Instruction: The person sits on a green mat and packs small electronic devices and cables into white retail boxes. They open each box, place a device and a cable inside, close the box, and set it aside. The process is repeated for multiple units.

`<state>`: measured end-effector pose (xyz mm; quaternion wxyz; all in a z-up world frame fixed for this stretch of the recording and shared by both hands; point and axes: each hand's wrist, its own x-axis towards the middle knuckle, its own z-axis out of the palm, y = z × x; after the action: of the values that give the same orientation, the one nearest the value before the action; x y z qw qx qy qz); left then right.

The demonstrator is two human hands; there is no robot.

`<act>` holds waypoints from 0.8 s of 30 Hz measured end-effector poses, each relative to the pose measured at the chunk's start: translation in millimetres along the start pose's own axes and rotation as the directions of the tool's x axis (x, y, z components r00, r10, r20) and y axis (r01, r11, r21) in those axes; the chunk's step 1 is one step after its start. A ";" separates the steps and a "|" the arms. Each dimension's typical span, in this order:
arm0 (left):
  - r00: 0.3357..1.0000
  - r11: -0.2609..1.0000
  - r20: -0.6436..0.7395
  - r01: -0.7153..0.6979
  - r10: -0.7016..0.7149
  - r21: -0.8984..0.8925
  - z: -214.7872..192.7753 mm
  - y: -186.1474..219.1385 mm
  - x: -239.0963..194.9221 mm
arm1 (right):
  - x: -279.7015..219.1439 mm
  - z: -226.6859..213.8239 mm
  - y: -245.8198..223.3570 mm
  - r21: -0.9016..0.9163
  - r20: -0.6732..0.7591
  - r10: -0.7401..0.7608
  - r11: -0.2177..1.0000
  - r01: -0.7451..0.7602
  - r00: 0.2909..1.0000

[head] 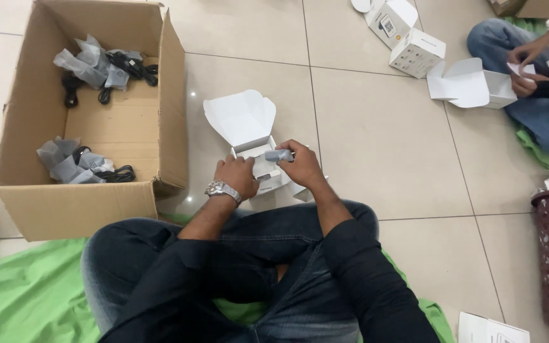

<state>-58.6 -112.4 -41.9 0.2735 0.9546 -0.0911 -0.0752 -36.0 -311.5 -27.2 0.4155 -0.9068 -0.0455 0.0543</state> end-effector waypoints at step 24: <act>0.993 0.969 -0.004 -0.110 0.114 0.221 31.5 -25.1 15.4 | -7.9 18.3 12.7 0.006 -0.057 0.107 0.994 -0.107 0.993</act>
<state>-46.5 -110.8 -83.2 0.1704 0.9730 -0.1504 -0.0410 -45.8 -307.1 -48.2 0.4146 -0.9085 0.0153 0.0505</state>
